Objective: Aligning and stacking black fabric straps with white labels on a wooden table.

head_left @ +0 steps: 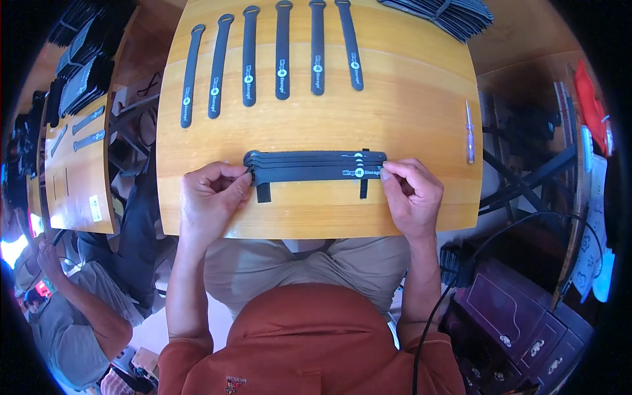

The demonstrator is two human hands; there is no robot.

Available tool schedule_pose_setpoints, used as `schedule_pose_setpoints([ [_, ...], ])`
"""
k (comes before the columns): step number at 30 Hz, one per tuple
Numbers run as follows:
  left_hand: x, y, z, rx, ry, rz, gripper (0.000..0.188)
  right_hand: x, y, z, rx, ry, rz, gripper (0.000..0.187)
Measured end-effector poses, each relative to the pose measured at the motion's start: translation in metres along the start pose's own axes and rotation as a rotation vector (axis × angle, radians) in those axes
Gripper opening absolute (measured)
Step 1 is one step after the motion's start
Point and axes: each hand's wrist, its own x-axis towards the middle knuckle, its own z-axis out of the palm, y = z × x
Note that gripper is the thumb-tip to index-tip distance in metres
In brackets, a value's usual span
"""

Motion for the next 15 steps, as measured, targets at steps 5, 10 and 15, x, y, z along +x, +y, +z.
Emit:
schedule_pose_setpoints([
  [5,-0.0007,0.0032,0.001,0.036,0.007,-0.006,0.004,-0.0002,0.0008,0.0006,-0.016,0.005,-0.027,0.009],
  [10,-0.001,0.0032,0.0001,0.038,-0.001,-0.001,0.004,-0.0006,0.0001,0.0003,-0.031,-0.001,-0.028,0.01],
  [15,-0.0013,0.0035,0.0,0.048,-0.003,0.008,0.004,-0.0012,-0.0015,0.0009,-0.036,-0.005,-0.011,0.01],
])
